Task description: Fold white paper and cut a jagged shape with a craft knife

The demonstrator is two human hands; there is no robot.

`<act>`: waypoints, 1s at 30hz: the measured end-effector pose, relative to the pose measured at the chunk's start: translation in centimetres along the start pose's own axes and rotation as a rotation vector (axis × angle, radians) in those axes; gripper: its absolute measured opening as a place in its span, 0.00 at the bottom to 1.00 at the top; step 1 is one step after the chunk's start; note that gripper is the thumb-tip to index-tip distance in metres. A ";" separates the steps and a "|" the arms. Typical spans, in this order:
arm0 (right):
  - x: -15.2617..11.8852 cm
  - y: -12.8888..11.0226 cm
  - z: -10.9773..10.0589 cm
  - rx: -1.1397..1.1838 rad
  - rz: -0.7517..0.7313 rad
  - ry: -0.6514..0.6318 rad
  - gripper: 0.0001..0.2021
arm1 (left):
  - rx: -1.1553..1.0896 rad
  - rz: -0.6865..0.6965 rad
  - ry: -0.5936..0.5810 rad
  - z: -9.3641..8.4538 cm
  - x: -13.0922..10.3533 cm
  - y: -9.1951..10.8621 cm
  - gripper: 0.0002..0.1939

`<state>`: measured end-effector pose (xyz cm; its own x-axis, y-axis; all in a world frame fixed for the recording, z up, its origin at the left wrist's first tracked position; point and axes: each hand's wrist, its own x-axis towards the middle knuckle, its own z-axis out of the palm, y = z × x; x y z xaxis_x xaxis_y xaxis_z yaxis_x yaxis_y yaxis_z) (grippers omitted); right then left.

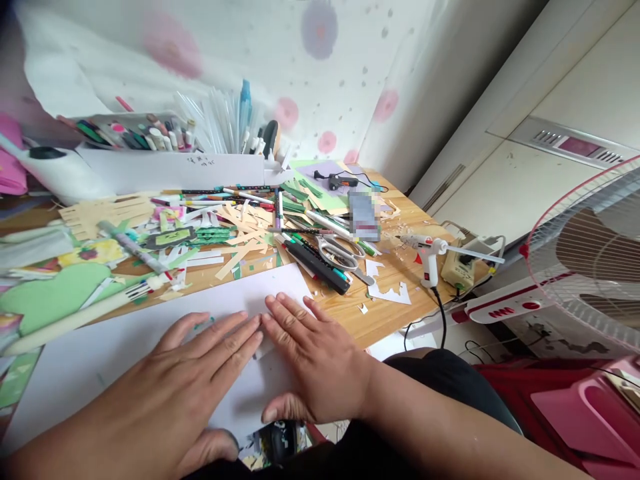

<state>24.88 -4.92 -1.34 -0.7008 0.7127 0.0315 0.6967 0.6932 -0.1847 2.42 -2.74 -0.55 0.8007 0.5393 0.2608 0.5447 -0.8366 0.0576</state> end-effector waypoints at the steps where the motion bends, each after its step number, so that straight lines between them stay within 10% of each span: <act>1: 0.0 -0.1 0.2 -0.006 0.001 -0.016 0.47 | -0.018 -0.004 0.002 0.4 -0.1 0.0 0.43; 11: -0.1 0.2 0.2 0.042 0.019 -0.024 0.48 | -0.177 -0.010 -0.066 0.1 -0.1 -0.8 0.35; 14: -0.1 0.0 -0.4 0.035 0.077 0.010 0.47 | -0.247 -0.112 0.043 -0.8 1.0 -2.5 0.14; 24: 0.4 -1.1 1.1 -0.002 0.034 -0.006 0.48 | -0.290 -0.289 0.225 0.3 1.9 -5.5 0.12; 30: 0.4 0.2 -0.6 0.091 0.255 0.281 0.24 | -0.323 -0.316 0.268 0.9 1.9 -5.8 0.14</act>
<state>24.84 -4.48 -0.79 -0.4287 0.8714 0.2385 0.8179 0.4865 -0.3071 0.99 3.16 -1.23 0.4950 0.7617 0.4181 0.6106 -0.6472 0.4563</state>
